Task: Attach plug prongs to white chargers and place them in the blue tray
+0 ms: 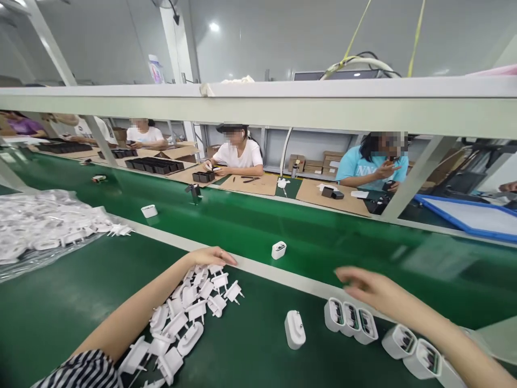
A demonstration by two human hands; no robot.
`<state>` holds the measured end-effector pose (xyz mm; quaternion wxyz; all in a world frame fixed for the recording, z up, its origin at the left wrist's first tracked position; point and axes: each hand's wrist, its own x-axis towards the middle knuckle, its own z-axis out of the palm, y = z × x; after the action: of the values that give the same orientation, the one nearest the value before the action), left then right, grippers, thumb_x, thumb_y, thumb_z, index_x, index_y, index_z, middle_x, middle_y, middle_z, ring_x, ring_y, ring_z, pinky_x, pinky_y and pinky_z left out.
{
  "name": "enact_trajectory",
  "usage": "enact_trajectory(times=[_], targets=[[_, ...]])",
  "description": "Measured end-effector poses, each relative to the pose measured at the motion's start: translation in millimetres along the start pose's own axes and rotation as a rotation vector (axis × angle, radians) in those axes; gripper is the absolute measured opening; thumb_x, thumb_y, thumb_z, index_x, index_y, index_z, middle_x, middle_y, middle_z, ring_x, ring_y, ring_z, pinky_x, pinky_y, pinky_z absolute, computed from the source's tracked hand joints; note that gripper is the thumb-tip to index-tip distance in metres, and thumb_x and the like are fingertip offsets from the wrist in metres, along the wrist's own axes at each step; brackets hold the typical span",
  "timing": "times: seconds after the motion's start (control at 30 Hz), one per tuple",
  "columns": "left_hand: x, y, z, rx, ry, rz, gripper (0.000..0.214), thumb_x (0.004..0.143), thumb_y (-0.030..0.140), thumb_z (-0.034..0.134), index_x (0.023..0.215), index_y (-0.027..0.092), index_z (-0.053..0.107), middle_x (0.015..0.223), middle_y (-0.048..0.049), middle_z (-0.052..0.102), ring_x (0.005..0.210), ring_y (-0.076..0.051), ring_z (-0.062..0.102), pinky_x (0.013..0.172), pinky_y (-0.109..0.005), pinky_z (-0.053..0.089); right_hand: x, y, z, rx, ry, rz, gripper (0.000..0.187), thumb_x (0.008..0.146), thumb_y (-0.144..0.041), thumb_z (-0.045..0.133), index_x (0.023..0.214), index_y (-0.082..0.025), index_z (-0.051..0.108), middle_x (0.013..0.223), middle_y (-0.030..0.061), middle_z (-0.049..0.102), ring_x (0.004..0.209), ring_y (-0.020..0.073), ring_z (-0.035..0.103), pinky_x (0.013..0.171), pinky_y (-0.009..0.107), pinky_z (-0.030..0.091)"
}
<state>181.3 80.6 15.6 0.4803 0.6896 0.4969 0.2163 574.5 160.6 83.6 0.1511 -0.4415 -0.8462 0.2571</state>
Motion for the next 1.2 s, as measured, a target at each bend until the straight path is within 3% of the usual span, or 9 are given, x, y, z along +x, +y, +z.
enact_trajectory(times=[0.03,0.17,0.3,0.5,0.7,0.87,0.97,1.1,1.2], targets=[[7,5,6.2,0.039,-0.059,-0.006,0.033,0.066,0.038,0.051,0.094,0.023,0.058,0.103,0.0004,0.056,0.096,-0.016,0.049,0.082,-0.022,0.035,23,-14,7,-0.094,-0.151,-0.043,0.034,0.061,-0.032,0.047,0.095,-0.030,0.054,0.092,0.0035,0.060,0.072,0.0218,0.058,0.062,0.032,0.047],[29,21,30.3,0.152,-0.128,-0.034,0.030,0.065,0.037,0.052,0.090,0.022,0.060,0.095,0.0006,0.060,0.086,-0.014,0.053,0.073,-0.018,0.038,100,-55,55,-0.572,-0.230,-0.183,0.059,0.060,-0.009,0.046,0.116,-0.027,0.037,0.125,0.0068,0.033,0.091,0.0236,0.052,0.056,0.027,0.044],[45,32,52.1,0.197,-0.118,-0.044,0.032,0.065,0.037,0.052,0.091,0.020,0.060,0.089,0.0008,0.062,0.079,-0.012,0.054,0.067,-0.017,0.038,117,-57,79,-0.722,-0.283,-0.228,0.040,0.059,-0.008,0.049,0.096,-0.025,0.052,0.102,0.0042,0.053,0.077,0.0192,0.057,0.055,0.024,0.040],[67,61,77.4,0.166,-0.034,-0.065,0.031,0.069,0.032,0.048,0.095,0.017,0.057,0.095,0.0001,0.059,0.085,-0.012,0.053,0.072,-0.018,0.037,60,-35,22,-0.694,-0.226,-0.139,0.028,0.065,-0.019,0.045,0.093,-0.024,0.050,0.100,0.0042,0.053,0.080,0.0198,0.056,0.056,0.026,0.041],[45,85,64.8,0.456,0.252,-0.186,0.029,0.075,0.026,0.038,0.096,0.017,0.055,0.101,-0.0001,0.056,0.090,-0.011,0.050,0.074,-0.016,0.036,-49,10,-41,-0.497,-0.317,0.158,0.026,0.063,-0.025,0.047,0.089,-0.026,0.053,0.100,0.0049,0.056,0.083,0.0234,0.055,0.063,0.030,0.043],[38,94,84.4,0.585,0.262,-0.358,0.024,0.060,0.028,0.055,0.081,0.016,0.061,0.081,-0.0031,0.063,0.075,-0.017,0.056,0.062,-0.019,0.039,-99,47,-28,-0.573,-0.332,0.250,0.027,0.064,-0.019,0.047,0.090,-0.021,0.056,0.097,0.0100,0.056,0.085,0.0245,0.054,0.067,0.032,0.043],[42,102,103.7,0.638,0.342,-0.427,0.017,0.057,0.018,0.056,0.073,0.016,0.062,0.077,-0.0045,0.063,0.078,-0.020,0.055,0.065,-0.022,0.039,-105,56,-9,-0.611,-0.214,0.163,0.029,0.067,-0.023,0.046,0.096,-0.019,0.053,0.100,0.0112,0.052,0.086,0.0238,0.053,0.068,0.032,0.043],[25,129,115.4,0.650,0.522,-0.466,0.029,0.066,0.014,0.044,0.091,0.013,0.057,0.092,-0.0079,0.059,0.088,-0.020,0.051,0.073,-0.024,0.037,-113,62,6,-0.609,-0.029,0.051,0.033,0.071,-0.024,0.043,0.103,-0.020,0.048,0.100,0.0103,0.049,0.079,0.0226,0.055,0.060,0.032,0.045],[6,162,136.4,0.435,0.605,-0.360,0.032,0.072,0.022,0.039,0.098,0.015,0.054,0.091,-0.0035,0.060,0.082,-0.016,0.053,0.070,-0.023,0.039,-127,55,6,-0.523,0.135,-0.010,0.041,0.070,-0.026,0.045,0.111,-0.021,0.040,0.101,0.0107,0.047,0.076,0.0230,0.055,0.055,0.033,0.045]])
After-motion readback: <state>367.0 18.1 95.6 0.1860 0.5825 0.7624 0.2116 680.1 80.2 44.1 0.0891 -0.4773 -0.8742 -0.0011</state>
